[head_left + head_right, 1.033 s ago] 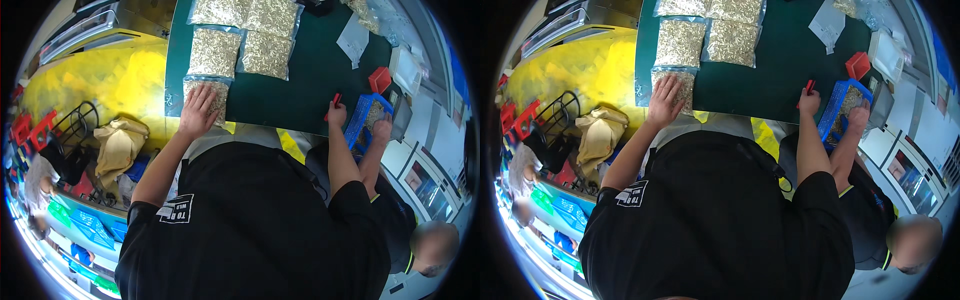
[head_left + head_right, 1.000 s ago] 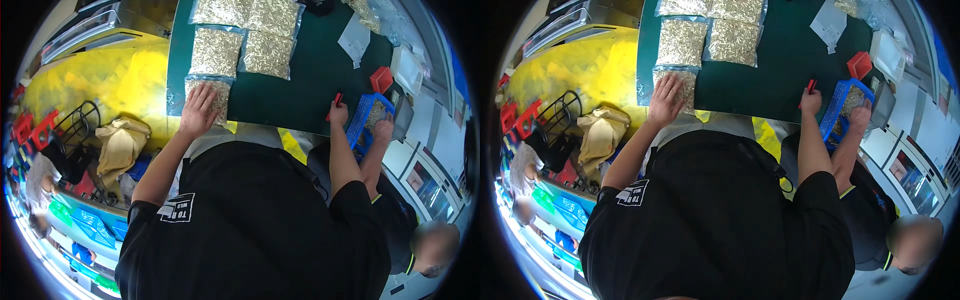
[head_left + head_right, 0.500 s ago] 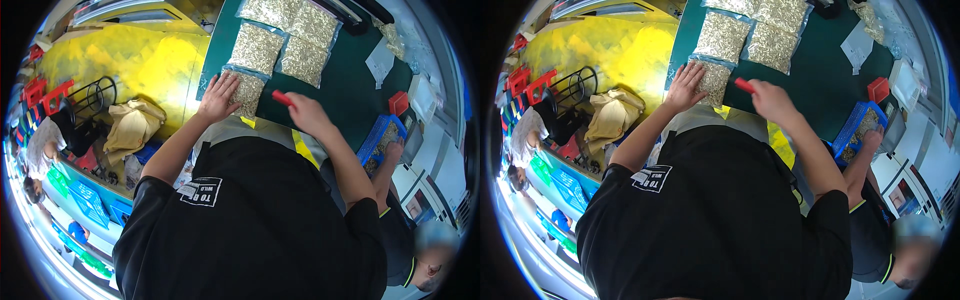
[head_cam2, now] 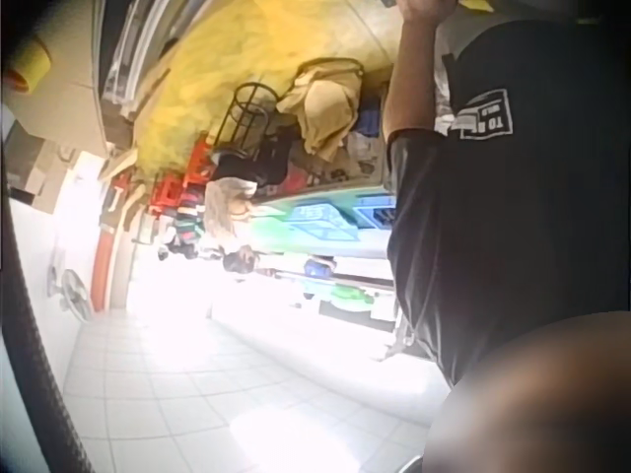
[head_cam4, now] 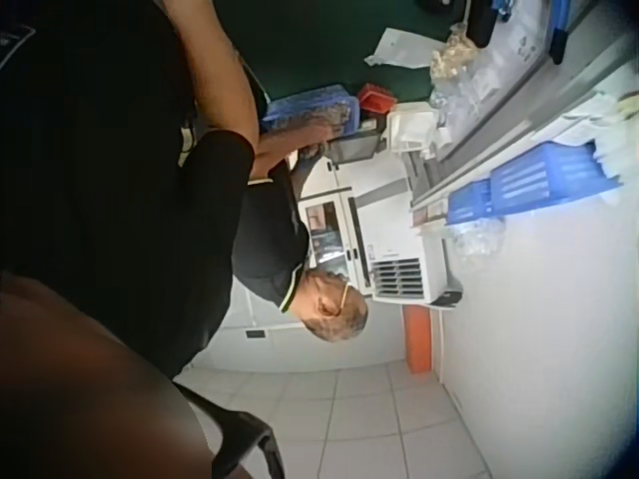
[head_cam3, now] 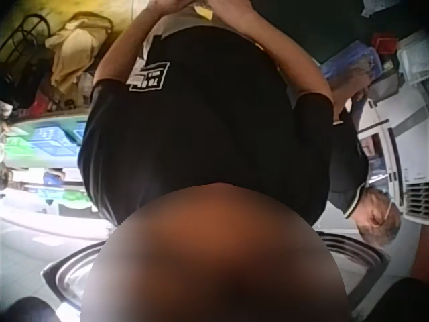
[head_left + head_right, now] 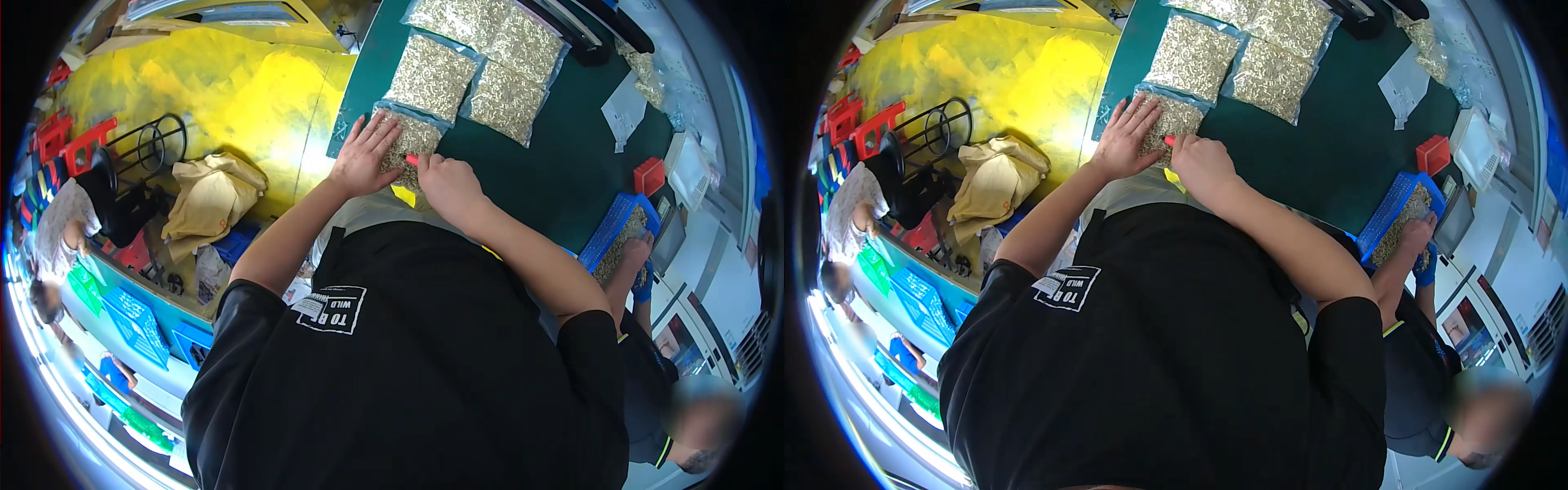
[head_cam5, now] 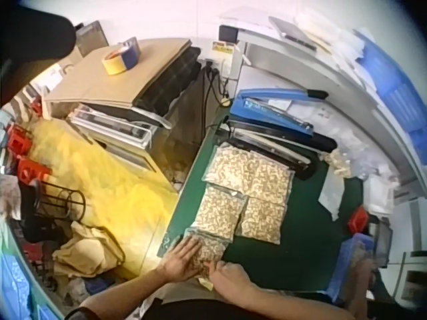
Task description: Sealing plastic bags containing small hardware components using a heat sealer machine.
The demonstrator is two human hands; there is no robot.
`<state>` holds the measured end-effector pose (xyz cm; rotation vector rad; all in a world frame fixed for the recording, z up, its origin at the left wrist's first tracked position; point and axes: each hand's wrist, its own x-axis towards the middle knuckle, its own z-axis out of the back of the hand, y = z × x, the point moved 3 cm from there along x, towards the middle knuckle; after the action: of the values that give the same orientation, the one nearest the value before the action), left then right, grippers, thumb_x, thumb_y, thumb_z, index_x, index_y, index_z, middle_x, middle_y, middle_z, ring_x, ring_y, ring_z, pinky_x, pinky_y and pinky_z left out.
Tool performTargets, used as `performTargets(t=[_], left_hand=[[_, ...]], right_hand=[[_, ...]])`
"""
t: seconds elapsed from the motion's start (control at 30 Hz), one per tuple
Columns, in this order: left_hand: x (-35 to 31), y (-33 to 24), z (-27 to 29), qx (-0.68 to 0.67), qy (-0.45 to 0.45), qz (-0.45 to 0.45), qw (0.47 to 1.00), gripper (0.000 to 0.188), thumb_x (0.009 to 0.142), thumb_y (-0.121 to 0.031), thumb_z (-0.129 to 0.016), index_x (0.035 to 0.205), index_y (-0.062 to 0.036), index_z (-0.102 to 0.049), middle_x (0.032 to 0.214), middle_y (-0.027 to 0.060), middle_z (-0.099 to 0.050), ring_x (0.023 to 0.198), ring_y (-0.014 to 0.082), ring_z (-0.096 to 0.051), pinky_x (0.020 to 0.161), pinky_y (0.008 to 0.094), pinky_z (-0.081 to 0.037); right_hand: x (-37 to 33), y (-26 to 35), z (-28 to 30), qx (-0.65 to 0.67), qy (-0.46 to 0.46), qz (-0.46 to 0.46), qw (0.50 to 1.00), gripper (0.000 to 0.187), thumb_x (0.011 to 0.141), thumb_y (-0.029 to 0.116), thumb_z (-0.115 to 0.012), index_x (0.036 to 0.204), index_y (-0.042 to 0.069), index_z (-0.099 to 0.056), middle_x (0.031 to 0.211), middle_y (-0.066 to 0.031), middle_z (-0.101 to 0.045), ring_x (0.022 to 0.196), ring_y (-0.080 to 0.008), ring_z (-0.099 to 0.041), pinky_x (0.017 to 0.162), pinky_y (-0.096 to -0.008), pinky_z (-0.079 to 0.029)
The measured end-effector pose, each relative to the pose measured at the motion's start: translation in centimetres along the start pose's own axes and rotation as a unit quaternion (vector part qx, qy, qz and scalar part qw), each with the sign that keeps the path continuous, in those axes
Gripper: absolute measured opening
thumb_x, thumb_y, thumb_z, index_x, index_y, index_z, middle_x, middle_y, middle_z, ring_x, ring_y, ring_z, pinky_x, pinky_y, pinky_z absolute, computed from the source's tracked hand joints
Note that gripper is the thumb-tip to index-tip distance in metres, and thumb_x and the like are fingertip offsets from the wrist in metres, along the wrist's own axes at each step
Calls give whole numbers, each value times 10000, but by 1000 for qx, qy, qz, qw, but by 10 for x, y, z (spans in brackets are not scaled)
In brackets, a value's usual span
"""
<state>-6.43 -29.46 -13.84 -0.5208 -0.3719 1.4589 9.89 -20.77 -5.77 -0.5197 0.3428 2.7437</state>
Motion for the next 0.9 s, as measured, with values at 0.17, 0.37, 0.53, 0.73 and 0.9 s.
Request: performTargets(t=[0.17, 0.37, 0.53, 0.73, 0.9], left_hand=[[-1, 0, -1, 5, 2, -2, 1000, 832, 862, -484, -712, 1528, -74, -428, 1617, 122, -378, 1546, 324, -246, 1259, 537, -146], [-2, -9, -6, 34, 29, -62, 997, 699, 925, -515, -632, 1536, -227, -451, 1639, 119, -338, 1552, 344, -219, 1255, 569, -126], [5, -21, -16, 81, 76, -107, 988, 593, 998, -541, -514, 1544, -320, -444, 1662, 124, -288, 1557, 371, -185, 1251, 592, -107], [7, -19, -20, 94, 84, -108, 986, 596, 1009, -567, -469, 1558, -341, -420, 1664, 138, -276, 1564, 373, -158, 1252, 591, -85], [9, -20, -20, 109, 94, -102, 984, 614, 996, -577, -477, 1560, -344, -416, 1667, 138, -273, 1570, 363, -146, 1252, 588, -72]], right_hand=[[-9, -8, 2, 26, -1, -7, 1000, 305, 880, 101, -597, 1158, -23, -625, 853, -129, -673, 711, -273, -717, 609, -372, -580], [-53, -85, 7, 278, -27, -153, 948, 340, 919, 134, -629, 1252, 67, -638, 1044, -196, -709, 938, -398, -693, 803, -472, -559], [-102, -125, -7, 321, -52, -227, 918, 380, 923, 119, -655, 1297, 53, -636, 1068, -216, -710, 959, -395, -696, 830, -431, -551], [-150, -144, -40, 340, -122, -273, 892, 392, 942, 111, -655, 1327, 43, -625, 971, -167, -719, 794, -271, -705, 737, -349, -542], [-180, -152, -71, 393, -152, -344, 839, 403, 961, 120, -660, 1354, 41, -624, 854, -60, -677, 621, -97, -607, 594, -265, -501]])
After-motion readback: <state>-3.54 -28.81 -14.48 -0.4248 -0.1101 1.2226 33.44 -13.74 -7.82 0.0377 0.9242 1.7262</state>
